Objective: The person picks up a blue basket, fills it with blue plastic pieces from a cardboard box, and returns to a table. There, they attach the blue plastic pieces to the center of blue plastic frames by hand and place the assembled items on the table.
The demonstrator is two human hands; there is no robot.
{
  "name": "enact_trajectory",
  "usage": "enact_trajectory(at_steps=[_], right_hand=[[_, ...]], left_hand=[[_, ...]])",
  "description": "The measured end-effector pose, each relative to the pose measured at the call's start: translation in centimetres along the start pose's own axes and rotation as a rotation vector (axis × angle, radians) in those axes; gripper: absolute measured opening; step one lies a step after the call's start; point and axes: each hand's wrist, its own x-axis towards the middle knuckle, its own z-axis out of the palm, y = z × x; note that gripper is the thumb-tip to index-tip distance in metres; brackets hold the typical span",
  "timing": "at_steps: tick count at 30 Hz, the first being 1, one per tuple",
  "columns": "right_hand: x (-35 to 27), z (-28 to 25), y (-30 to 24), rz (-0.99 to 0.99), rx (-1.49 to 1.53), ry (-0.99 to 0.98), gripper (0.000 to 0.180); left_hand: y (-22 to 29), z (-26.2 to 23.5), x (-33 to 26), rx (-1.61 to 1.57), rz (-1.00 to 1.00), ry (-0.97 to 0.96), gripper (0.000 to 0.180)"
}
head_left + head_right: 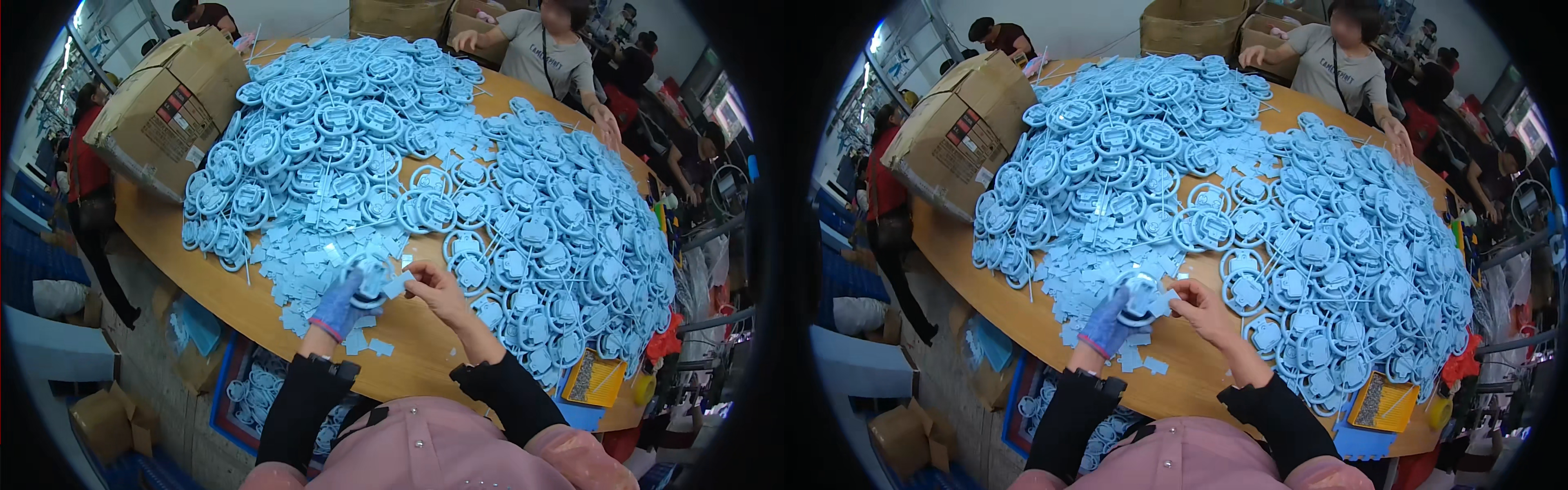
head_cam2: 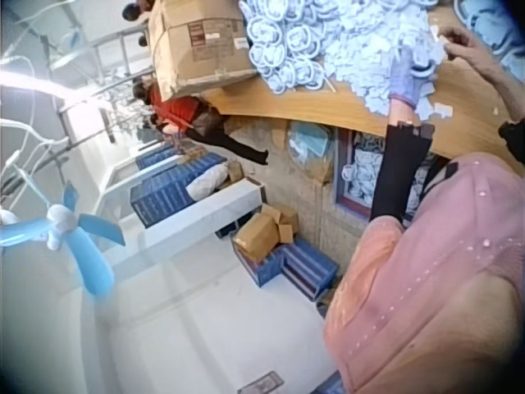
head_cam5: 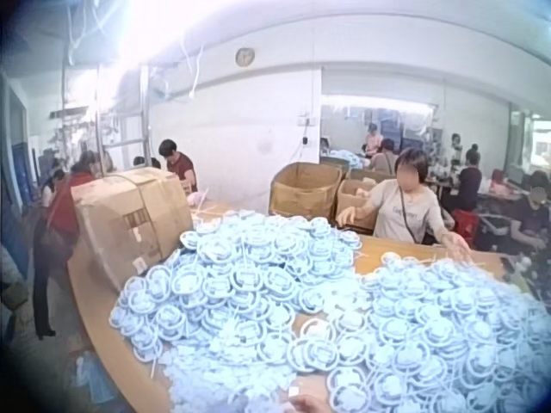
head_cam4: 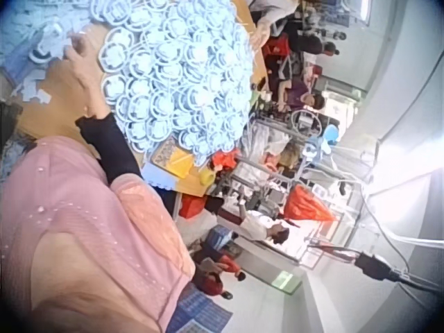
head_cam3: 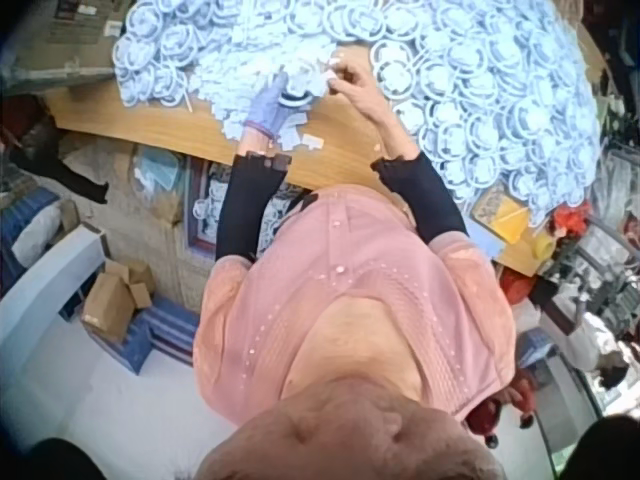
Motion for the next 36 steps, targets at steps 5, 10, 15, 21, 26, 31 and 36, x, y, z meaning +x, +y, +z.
enact_trajectory(at_steps=[5,10,15,21,26,31,36], right_hand=[[-2.1,-2.4,-6.3,-0.329,-0.538,-0.255,0.026],[-1.4,-1.5,-8.1,-0.551,-0.934,-0.404,0.03],[-1.8,-1.4,-7.2,-0.752,-0.928,-0.162,0.031],[-3.5,-1.2,-2.4,-0.302,-0.471,0.291,0.026],[-4.0,-2.2,-1.1,-0.03,0.078,0.158,0.019],[-3.6,-4.3,-2.5,0.171,-0.129,0.048,0.023],[-3.6,-4.0,-1.8,-0.065,-0.259,0.125,0.03]], left_hand=[[2.5,3.1,1.9,0.244,-0.308,-0.109,0.04],[0.8,4.1,1.9,0.312,-0.174,-0.379,0.041],[0.5,4.8,-0.5,0.118,-0.196,-0.383,0.049],[-1.2,4.4,0.3,-0.011,-0.063,-0.266,0.05],[-1.9,4.8,0.7,0.061,0.014,-0.264,0.054],[-1.4,4.9,0.8,0.298,0.009,-0.293,0.056],[-0.7,4.4,0.8,0.58,0.105,-0.366,0.062]])
